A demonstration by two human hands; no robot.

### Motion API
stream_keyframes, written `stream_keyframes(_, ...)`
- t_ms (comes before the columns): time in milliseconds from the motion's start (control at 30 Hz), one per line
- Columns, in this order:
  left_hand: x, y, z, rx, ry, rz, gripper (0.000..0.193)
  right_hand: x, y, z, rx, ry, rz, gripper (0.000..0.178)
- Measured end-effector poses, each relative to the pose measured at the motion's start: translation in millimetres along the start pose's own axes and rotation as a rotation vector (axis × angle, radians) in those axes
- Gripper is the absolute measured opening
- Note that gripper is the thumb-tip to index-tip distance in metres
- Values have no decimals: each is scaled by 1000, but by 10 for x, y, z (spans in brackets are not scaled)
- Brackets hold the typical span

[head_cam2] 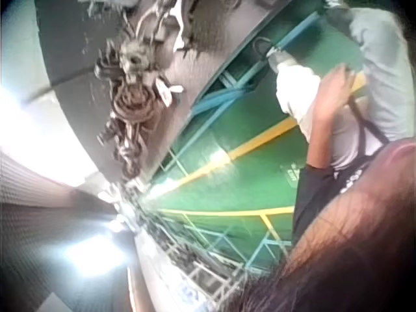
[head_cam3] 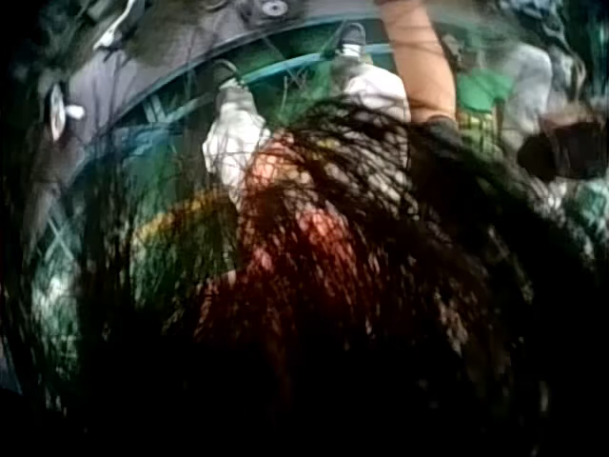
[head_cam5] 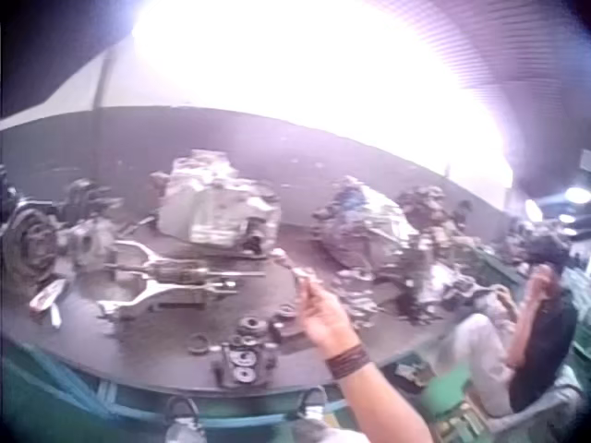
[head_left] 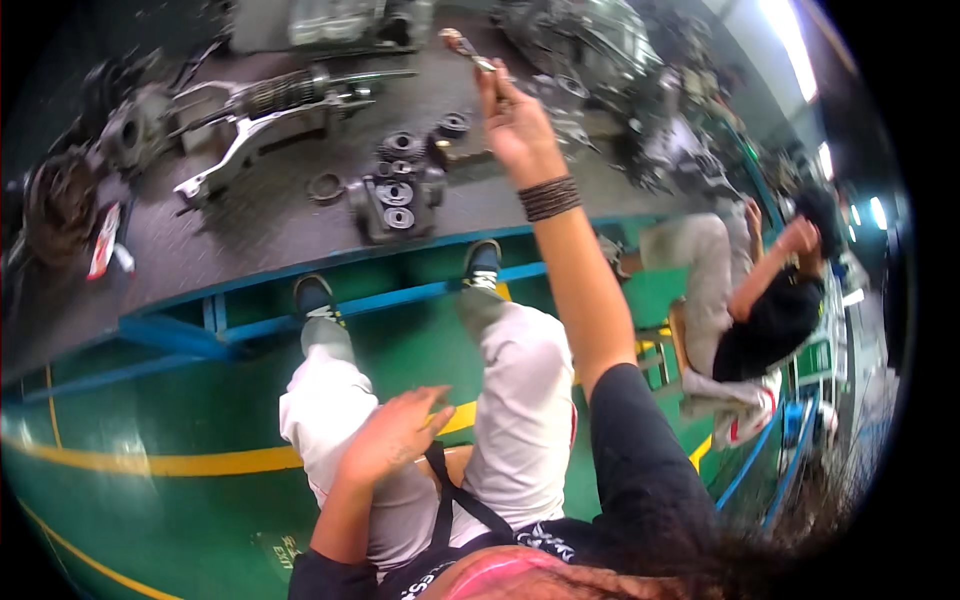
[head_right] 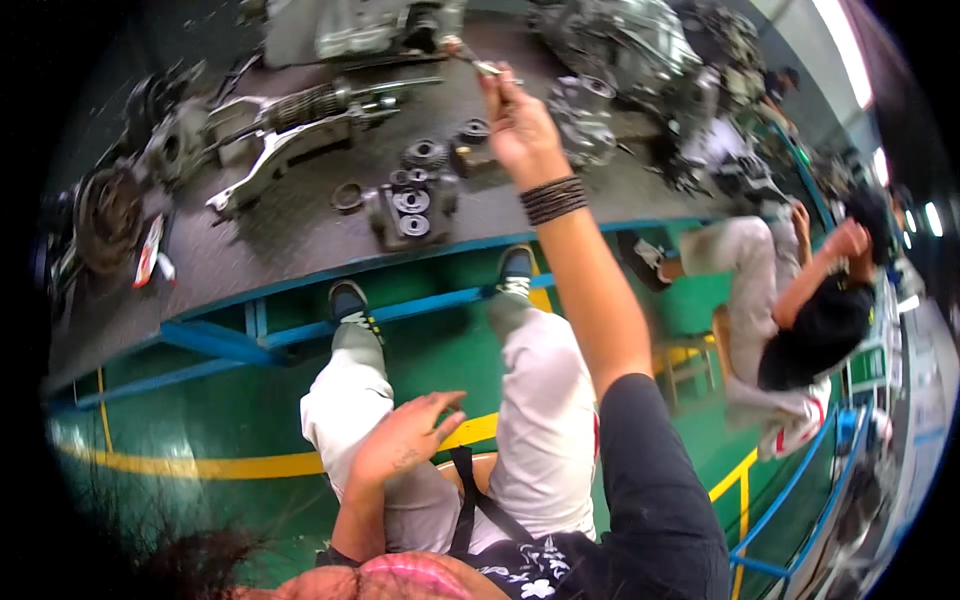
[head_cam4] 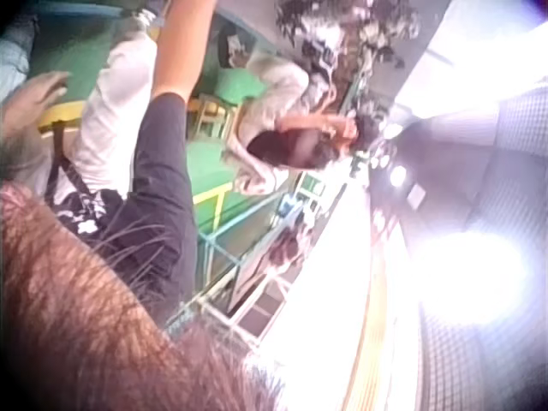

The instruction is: The person holds and compares metal bolts by hand, slides washers onto one of the bolts, and turns the metal pieces together while sitting at a workbench.

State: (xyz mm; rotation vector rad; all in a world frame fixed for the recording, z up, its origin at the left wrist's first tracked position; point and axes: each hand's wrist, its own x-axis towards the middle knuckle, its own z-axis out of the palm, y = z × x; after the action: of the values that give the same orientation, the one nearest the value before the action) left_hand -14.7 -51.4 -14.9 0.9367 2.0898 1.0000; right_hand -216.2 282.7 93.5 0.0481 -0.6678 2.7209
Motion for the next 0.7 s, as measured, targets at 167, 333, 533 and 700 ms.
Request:
stream_keyframes(167,-145,-150,-202,7,-64,15,43,803,537,-2,-110,96,-18,16)
stream_keyframes(333,-121,-273,-155,-70,-111,111,44,1632,821,-97,-295,341,-201,13)
stream_keyframes(533,-186,-305,-187,-195,-200,199,48,2287,1066,-309,-335,543,-293,14)
stream_keyframes(700,-150,-347,-270,-249,-221,241,51,2790,1274,-518,-746,333,-650,14)
